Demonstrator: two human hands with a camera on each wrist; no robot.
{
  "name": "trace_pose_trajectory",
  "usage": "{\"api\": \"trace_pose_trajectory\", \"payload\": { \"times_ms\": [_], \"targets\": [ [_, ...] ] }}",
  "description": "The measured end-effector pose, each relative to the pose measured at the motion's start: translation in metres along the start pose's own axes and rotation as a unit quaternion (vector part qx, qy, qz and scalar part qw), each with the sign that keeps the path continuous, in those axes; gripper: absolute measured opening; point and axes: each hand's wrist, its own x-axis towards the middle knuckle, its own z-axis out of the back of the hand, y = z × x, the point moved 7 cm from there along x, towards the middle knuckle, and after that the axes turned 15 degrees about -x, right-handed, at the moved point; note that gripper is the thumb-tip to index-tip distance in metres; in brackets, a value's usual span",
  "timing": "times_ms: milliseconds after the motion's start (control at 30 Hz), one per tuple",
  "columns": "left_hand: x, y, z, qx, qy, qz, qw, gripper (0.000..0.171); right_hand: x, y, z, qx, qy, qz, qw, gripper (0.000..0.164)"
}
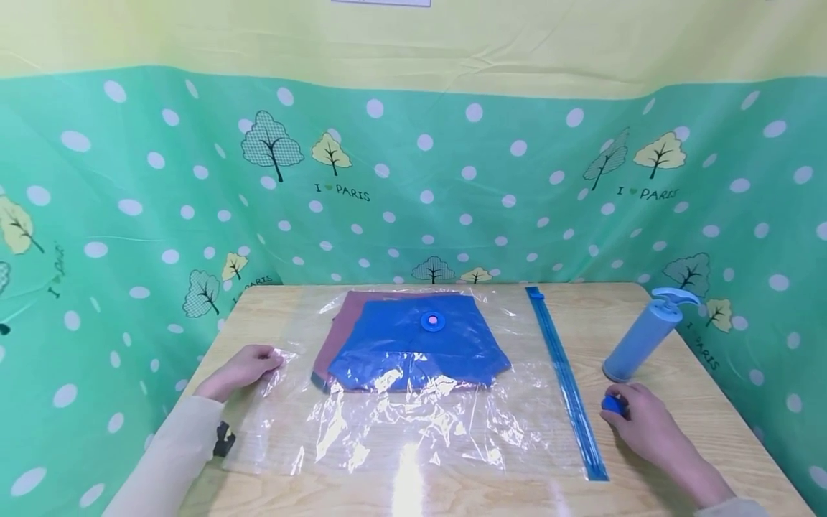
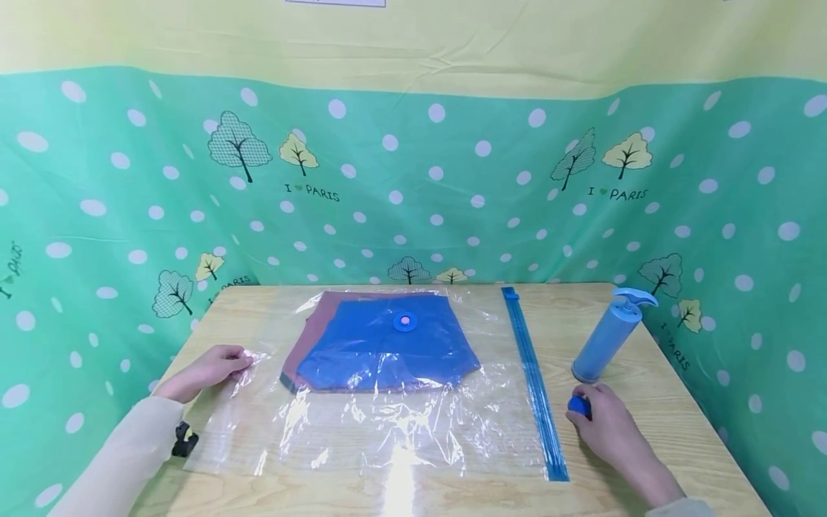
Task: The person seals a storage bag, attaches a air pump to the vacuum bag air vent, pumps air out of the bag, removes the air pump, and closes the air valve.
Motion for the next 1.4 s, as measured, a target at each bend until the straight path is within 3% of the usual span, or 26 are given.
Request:
{"api": "trace_pose_trajectory", "payload": {
  "times_ms": [300,633,1067,1400],
  "targets": [
    [0.0002,0.0056,-0.0010,-0.011,-0.001,0.005,0.9999,0.027,-0.0016,-0.0044,-0.0029,-0.001,0.027,-0.027,0.999,0.039],
    [0.0022,0.0019,-0.0006,-0.009,0.000,-0.003,1.0000,0.027,-0.0034,-0.0040,-0.0007,0.003,0.016,-0.029,0.999,0.038],
    [0.0034,0.0076,-0.0020,-0.010,0.000,0.013,0.9999,0.027,-0.0041,-0.0049,-0.0026,0.004,0.014,-0.028,1.000,0.036],
    [0.0035,0.0071,-0.0025,-0.008,0.002,0.002,1.0000,0.028,-0.0049,-0.0056,-0.0043,0.006,0.019,-0.033,0.999,0.040]
  ]
}}
